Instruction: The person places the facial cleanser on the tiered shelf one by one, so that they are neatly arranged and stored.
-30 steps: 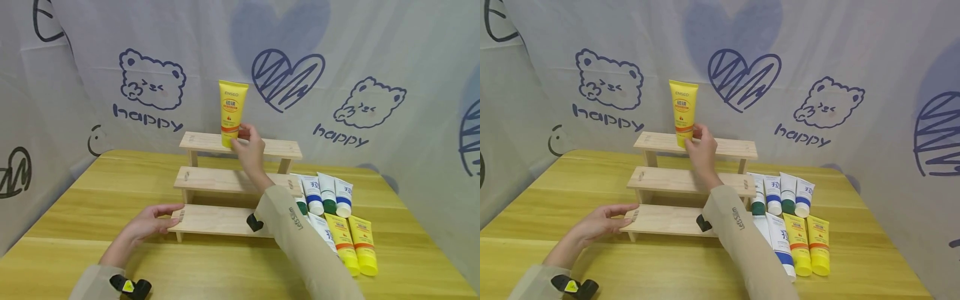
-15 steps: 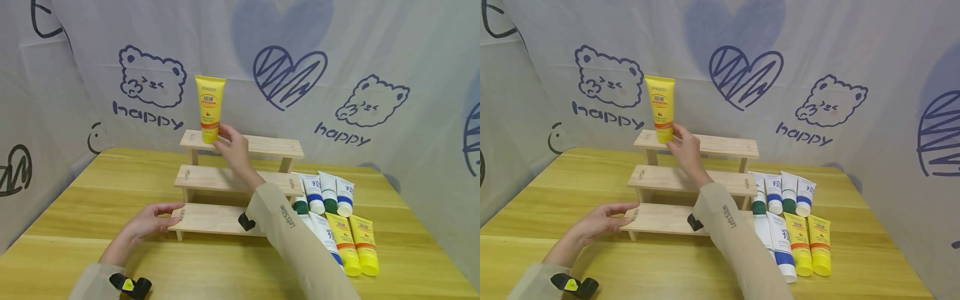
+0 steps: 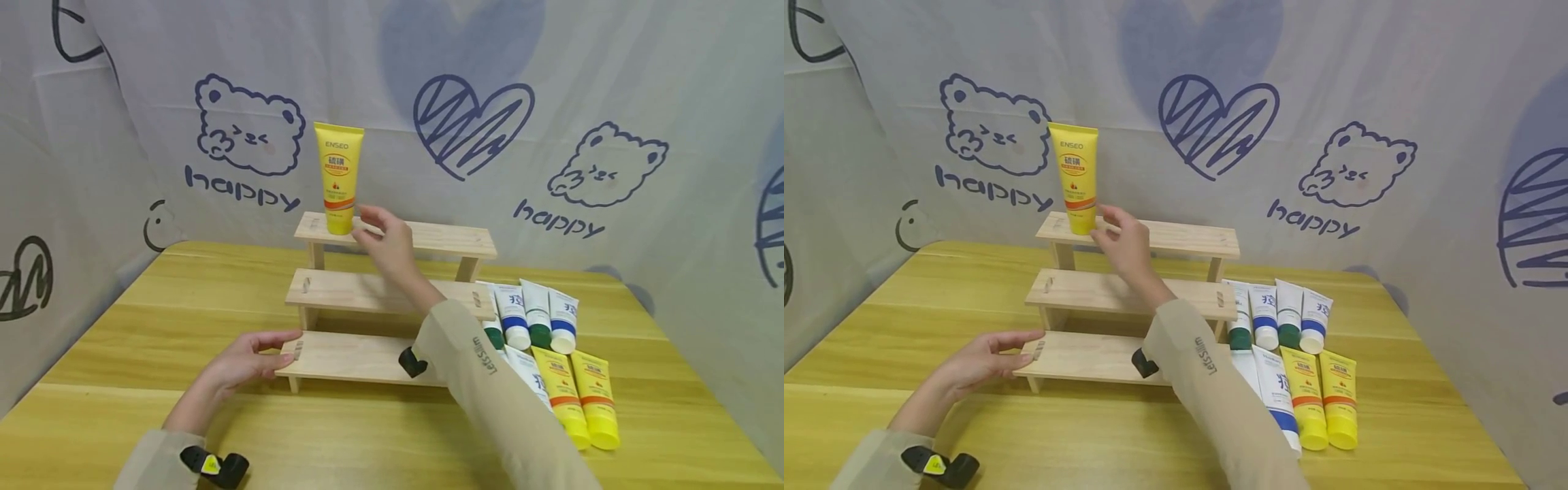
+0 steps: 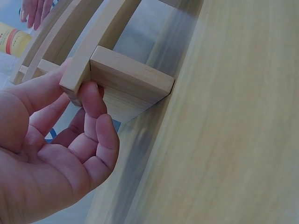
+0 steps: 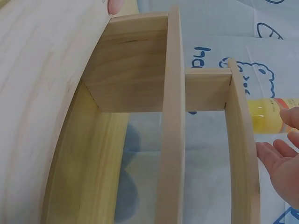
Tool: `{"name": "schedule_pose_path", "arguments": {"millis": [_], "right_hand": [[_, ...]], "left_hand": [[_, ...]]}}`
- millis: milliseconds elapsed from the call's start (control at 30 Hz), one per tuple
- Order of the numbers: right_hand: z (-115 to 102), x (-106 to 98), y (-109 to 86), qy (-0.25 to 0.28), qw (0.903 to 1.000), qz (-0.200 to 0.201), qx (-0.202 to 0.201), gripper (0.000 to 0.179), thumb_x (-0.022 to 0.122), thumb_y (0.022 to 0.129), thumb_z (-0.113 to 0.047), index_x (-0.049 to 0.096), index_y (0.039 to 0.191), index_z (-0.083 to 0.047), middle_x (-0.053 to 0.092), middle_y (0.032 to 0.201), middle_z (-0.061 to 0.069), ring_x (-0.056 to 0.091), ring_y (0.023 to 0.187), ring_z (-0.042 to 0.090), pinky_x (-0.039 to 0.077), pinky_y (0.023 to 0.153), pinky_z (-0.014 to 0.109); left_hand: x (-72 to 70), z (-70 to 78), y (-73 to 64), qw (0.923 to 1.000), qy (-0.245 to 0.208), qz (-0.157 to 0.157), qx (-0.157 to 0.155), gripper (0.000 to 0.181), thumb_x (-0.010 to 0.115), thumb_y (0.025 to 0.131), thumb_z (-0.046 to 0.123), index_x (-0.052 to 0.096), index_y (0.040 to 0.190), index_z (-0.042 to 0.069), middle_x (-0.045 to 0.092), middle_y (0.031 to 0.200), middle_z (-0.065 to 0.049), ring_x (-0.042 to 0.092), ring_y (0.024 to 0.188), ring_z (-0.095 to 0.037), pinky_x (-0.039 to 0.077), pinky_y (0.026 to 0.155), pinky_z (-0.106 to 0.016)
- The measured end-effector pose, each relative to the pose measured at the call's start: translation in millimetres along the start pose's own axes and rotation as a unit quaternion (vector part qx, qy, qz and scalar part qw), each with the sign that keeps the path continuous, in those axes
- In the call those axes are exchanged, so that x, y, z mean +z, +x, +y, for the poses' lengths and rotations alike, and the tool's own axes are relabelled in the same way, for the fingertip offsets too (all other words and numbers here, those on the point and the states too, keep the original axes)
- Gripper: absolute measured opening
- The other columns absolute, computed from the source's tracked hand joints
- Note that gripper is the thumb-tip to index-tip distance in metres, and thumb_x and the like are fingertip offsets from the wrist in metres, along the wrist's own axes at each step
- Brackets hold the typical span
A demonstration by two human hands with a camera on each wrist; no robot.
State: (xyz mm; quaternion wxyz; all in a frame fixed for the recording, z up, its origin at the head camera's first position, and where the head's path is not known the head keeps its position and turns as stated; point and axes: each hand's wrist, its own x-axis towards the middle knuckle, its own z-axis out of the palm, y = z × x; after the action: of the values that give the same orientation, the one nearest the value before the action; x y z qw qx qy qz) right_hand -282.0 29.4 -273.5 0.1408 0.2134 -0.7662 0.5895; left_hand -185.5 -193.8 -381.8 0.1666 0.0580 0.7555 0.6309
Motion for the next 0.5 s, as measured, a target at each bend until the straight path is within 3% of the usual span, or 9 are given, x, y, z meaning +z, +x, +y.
{"name": "schedule_pose_path", "arguments": {"millis": [200, 500], "right_hand": [[1.1, -13.9, -8.2, 0.021, 0.9990, 0.011, -0.039, 0.033, 0.064, 0.079, 0.004, 0.056, 0.111, 0.008, 0.056, 0.109, 0.019, 0.052, 0.104, 0.030, 0.045, 0.083, 0.034], [-0.6, -37.5, -23.3, 0.042, 0.9973, 0.019, -0.058, 0.029, 0.063, 0.078, 0.007, 0.055, 0.105, 0.013, 0.054, 0.106, 0.027, 0.053, 0.100, 0.034, 0.046, 0.081, 0.033]], "left_hand": [[-0.5, -1.3, -0.4, 1.0000, 0.001, -0.003, 0.005, 0.052, 0.064, 0.083, 0.017, 0.045, 0.128, -0.001, 0.037, 0.128, -0.022, 0.048, 0.080, -0.016, 0.044, 0.062, -0.026], [-0.3, -1.8, 0.7, 1.0000, -0.001, -0.003, 0.006, 0.052, 0.064, 0.083, 0.016, 0.045, 0.128, -0.001, 0.038, 0.127, -0.022, 0.048, 0.080, -0.016, 0.044, 0.061, -0.025]]}}
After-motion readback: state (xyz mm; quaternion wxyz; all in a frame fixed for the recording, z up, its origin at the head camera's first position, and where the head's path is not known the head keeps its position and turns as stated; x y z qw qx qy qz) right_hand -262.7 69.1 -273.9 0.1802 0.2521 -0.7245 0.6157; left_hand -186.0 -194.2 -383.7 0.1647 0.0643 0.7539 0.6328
